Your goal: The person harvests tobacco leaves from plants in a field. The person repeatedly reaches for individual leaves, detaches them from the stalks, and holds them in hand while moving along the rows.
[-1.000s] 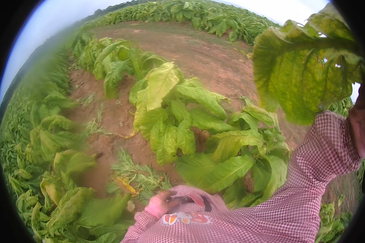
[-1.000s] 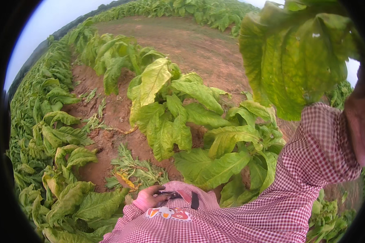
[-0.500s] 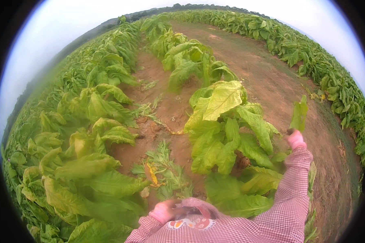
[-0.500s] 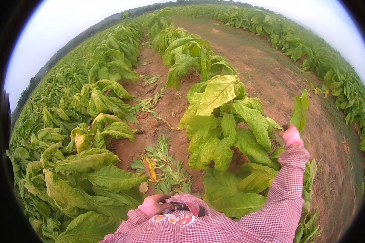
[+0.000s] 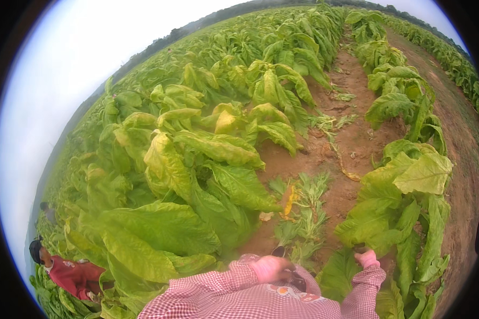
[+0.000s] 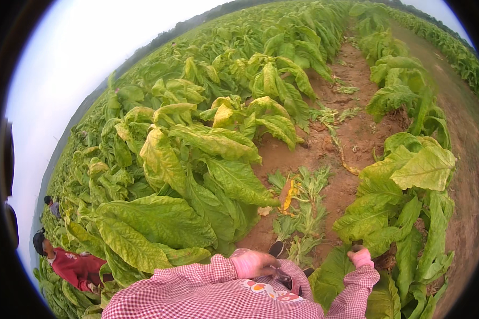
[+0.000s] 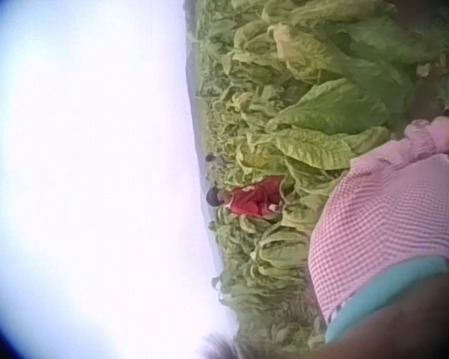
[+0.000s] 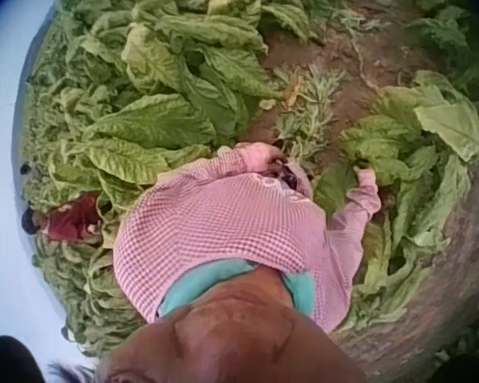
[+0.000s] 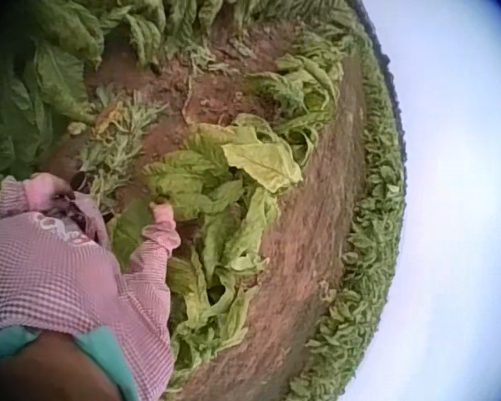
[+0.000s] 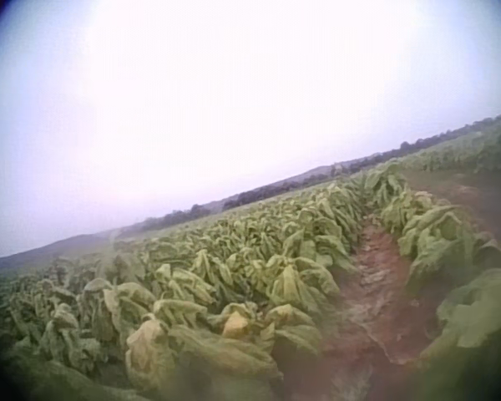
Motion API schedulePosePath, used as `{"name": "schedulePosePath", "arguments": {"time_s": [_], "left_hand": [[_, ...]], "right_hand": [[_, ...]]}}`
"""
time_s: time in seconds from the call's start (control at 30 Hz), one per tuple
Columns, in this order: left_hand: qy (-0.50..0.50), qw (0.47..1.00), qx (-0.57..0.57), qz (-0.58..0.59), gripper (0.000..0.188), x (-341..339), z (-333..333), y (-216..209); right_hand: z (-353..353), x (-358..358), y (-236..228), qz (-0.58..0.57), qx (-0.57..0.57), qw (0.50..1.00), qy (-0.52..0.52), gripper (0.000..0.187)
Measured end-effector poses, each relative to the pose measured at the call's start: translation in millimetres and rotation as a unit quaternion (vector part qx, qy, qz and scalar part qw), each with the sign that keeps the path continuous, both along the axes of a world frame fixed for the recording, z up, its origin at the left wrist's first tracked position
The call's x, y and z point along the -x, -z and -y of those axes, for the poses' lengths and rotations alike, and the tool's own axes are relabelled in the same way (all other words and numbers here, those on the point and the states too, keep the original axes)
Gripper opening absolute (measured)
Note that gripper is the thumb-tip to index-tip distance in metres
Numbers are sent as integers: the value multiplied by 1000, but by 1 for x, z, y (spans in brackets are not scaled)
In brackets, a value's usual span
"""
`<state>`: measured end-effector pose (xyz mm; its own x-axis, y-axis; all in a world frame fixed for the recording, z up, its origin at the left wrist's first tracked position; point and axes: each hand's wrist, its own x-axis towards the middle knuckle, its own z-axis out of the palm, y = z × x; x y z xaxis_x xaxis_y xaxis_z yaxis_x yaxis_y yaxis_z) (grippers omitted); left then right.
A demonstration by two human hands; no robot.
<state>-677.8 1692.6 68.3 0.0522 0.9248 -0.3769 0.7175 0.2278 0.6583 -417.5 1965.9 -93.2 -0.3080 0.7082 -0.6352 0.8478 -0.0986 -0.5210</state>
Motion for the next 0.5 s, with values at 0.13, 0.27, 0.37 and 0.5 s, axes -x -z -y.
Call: {"name": "schedulePosePath", "arguments": {"time_s": [0.13, 0.27, 0.37, 0.5], "left_hand": [[19, 999, -40, 4, 29, 12, 6, 37], [16, 997, -72, -4, 25, 42, -6, 43], [55, 989, -138, -16, 25, 71, -11, 62], [43, 995, -95, 7, 26, 117, -25, 53]], "right_hand": [[15, 13, -15, 38, 66, 997, 30, 44], [13, 17, -14, 57, 62, 994, 69, 41], [1, 18, 16, 16, 12, 995, 94, 40], [6, 68, 10, -53, 36, 989, 132, 37]]}}
